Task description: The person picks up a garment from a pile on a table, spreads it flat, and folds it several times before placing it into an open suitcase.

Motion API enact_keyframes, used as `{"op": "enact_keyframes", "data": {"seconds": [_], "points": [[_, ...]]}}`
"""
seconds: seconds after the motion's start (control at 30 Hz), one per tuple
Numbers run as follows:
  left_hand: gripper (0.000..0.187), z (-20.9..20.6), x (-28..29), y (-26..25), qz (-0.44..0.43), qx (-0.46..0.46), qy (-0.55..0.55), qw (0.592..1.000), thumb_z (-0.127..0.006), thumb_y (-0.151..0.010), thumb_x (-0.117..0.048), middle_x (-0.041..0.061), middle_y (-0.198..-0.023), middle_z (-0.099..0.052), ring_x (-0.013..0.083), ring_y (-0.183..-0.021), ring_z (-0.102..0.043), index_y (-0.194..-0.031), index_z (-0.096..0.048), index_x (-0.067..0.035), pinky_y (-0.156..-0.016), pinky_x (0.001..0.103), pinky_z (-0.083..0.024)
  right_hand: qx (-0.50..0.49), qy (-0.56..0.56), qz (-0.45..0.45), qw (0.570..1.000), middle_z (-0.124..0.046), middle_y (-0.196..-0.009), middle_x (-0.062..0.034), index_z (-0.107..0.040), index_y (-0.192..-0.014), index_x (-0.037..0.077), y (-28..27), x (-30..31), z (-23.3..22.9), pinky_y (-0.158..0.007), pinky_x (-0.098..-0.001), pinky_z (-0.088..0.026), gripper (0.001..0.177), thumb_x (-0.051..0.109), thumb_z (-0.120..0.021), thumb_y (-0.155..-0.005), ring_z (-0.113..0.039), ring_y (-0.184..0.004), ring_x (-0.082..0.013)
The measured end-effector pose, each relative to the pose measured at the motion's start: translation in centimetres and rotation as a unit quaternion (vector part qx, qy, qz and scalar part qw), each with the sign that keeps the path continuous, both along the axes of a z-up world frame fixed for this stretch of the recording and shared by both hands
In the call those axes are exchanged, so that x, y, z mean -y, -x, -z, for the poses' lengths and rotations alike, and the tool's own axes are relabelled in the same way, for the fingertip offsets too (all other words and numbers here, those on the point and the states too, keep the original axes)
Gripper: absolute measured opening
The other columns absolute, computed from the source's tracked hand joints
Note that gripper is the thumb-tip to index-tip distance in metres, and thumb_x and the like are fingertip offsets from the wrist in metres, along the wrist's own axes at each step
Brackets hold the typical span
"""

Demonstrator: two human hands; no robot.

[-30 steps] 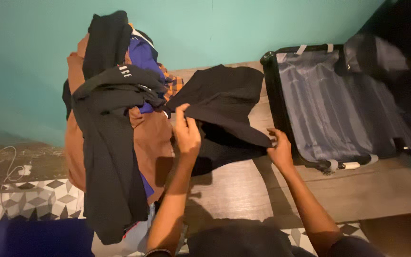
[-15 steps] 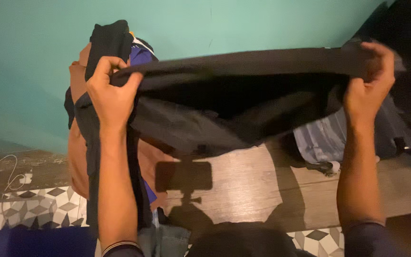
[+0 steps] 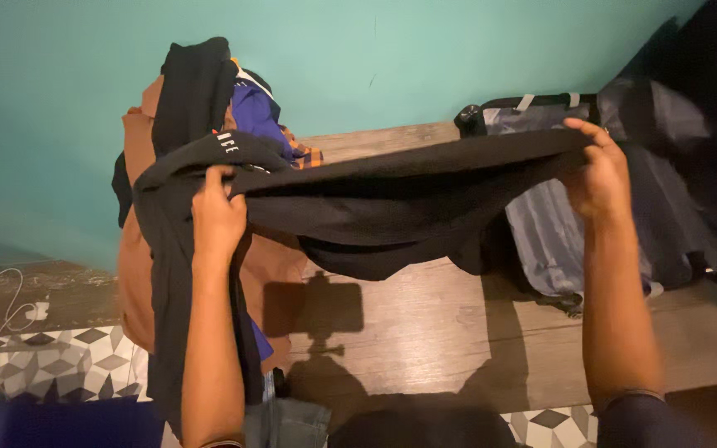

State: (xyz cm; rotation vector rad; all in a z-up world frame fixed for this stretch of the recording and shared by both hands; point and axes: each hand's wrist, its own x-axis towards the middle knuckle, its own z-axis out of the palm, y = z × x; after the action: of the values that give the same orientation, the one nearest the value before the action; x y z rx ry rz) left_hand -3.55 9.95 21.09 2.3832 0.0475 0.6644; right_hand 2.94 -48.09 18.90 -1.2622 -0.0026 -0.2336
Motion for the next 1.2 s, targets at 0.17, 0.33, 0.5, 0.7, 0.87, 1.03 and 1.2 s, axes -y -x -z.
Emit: {"op": "enact_keyframes", "data": {"seconds": [0.17,0.33,0.5,0.7,0.87,1.03,1.2], "points": [[0.027,0.2,0.3,1.3,-0.009,-0.142,0.419,0.897,-0.054,-0.098,-0.006,0.011,-0.109,-0.071,0.0195,-0.081,-0.071,-0.123,-0.064,-0.009,-0.058,0.031,-0.057,-0.012,0.424,0.103,0.900,-0.068,-0.101,-0.0188,-0.057,-0.127,-0.002,4.1,-1.1,-1.2,-0.074,-0.0425,-0.061,0.036,-0.004,-0.038,-0.097,-0.071,-0.085,-0.0276],[0.023,0.8,-1.7,3.8,0.064,-0.084,0.590,0.801,-0.063,-0.099,0.000,0.010,-0.110,-0.071,0.0153,-0.091,-0.070,-0.122,-0.064,-0.001,-0.076,0.027,-0.058,0.028,0.089,0.019,0.995,-0.063,-0.109,-0.0138,-0.059,-0.126,0.003,6.9,3.0,-0.6,-0.075,-0.0381,-0.059,0.045,-0.006,-0.035,-0.089,-0.066,-0.092,-0.0241],[0.045,-4.8,-4.7,11.0,0.228,-0.118,0.353,0.900,-0.070,-0.073,0.012,0.009,-0.111,-0.070,0.0138,-0.102,-0.068,-0.117,-0.065,0.004,-0.090,0.028,-0.054,0.122,0.064,0.080,0.987,-0.063,-0.107,-0.0156,-0.061,-0.121,0.004,9.5,10.0,-1.0,-0.078,-0.0397,-0.056,0.035,-0.001,-0.038,-0.095,-0.063,-0.091,-0.0257],[0.023,-8.4,-4.5,9.9,0.041,0.107,0.327,0.938,-0.061,-0.096,0.009,0.005,-0.103,-0.067,0.0091,-0.082,-0.055,-0.117,-0.071,0.004,-0.075,0.024,-0.041,0.160,0.126,0.124,0.971,-0.064,-0.112,-0.0176,-0.065,-0.120,0.005,8.3,8.3,-4.4,-0.087,-0.0452,-0.058,0.029,0.005,-0.044,-0.100,-0.063,-0.097,-0.0294],[0.022,-7.2,-4.9,-4.6,0.024,-0.028,0.309,0.950,-0.052,-0.105,-0.008,0.018,-0.080,-0.064,0.0218,-0.060,-0.066,-0.119,-0.060,0.007,-0.058,0.045,-0.059,0.136,0.111,0.069,0.982,-0.065,-0.116,-0.0192,-0.068,-0.120,0.006,-1.6,2.1,-8.1,-0.094,-0.0499,-0.059,0.026,0.009,-0.048,-0.105,-0.063,-0.102,-0.0325],[0.014,-4.8,-6.6,-15.2,0.081,-0.041,0.538,0.838,-0.046,-0.105,-0.019,0.009,-0.073,-0.057,0.0193,-0.053,-0.059,-0.117,-0.047,-0.012,-0.053,0.037,-0.055,0.109,0.100,0.031,0.989,-0.070,-0.119,-0.0116,-0.070,-0.113,0.009,-8.4,-0.5,-10.2,-0.102,-0.0473,-0.058,0.016,0.010,-0.056,-0.105,-0.068,-0.118,-0.0273],[0.018,-10.8,-7.0,-13.7,0.190,0.247,0.419,0.853,-0.049,-0.118,-0.008,0.010,-0.100,-0.060,0.0212,-0.083,-0.057,-0.127,-0.062,0.001,-0.077,0.037,-0.052,0.135,0.125,0.056,0.981,-0.070,-0.117,-0.0123,-0.067,-0.104,0.007,-8.9,0.3,-9.6,-0.092,-0.0400,-0.053,0.013,0.015,-0.057,-0.107,-0.064,-0.106,-0.0225]]}}
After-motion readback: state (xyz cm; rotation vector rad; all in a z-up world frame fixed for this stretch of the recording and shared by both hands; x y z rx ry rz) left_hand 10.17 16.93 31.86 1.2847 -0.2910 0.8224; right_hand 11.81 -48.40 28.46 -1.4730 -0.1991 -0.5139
